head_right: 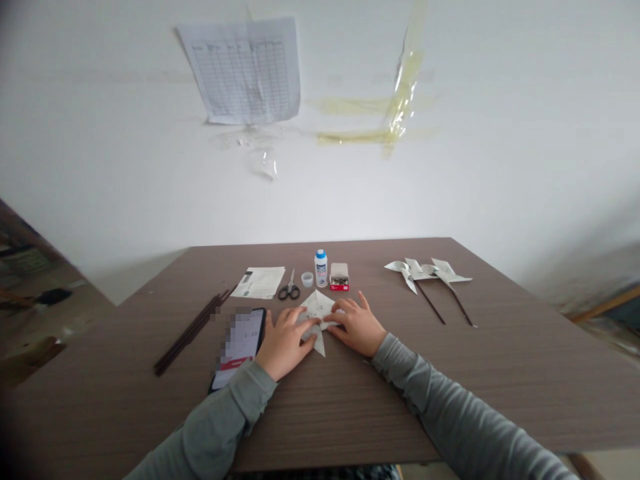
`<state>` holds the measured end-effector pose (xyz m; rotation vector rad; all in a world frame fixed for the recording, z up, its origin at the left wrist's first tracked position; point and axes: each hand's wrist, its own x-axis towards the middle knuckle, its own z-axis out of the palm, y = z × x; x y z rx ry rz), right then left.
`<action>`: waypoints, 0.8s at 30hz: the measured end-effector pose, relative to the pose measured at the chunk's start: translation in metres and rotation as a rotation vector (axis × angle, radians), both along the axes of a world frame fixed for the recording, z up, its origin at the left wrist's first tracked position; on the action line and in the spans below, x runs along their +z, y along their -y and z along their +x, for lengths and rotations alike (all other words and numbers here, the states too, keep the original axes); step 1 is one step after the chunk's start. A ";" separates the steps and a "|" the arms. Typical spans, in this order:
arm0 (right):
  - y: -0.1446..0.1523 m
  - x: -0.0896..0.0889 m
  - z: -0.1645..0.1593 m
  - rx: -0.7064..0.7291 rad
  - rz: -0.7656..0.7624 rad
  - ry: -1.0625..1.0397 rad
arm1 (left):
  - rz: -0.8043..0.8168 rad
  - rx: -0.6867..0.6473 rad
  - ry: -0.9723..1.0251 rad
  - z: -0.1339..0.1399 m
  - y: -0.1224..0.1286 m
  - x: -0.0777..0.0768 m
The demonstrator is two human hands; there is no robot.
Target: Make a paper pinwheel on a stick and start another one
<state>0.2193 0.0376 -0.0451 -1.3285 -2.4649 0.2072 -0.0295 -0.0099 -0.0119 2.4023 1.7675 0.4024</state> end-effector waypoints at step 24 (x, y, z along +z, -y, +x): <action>0.003 0.001 -0.004 -0.032 -0.017 -0.032 | -0.034 -0.011 -0.035 -0.002 -0.001 0.001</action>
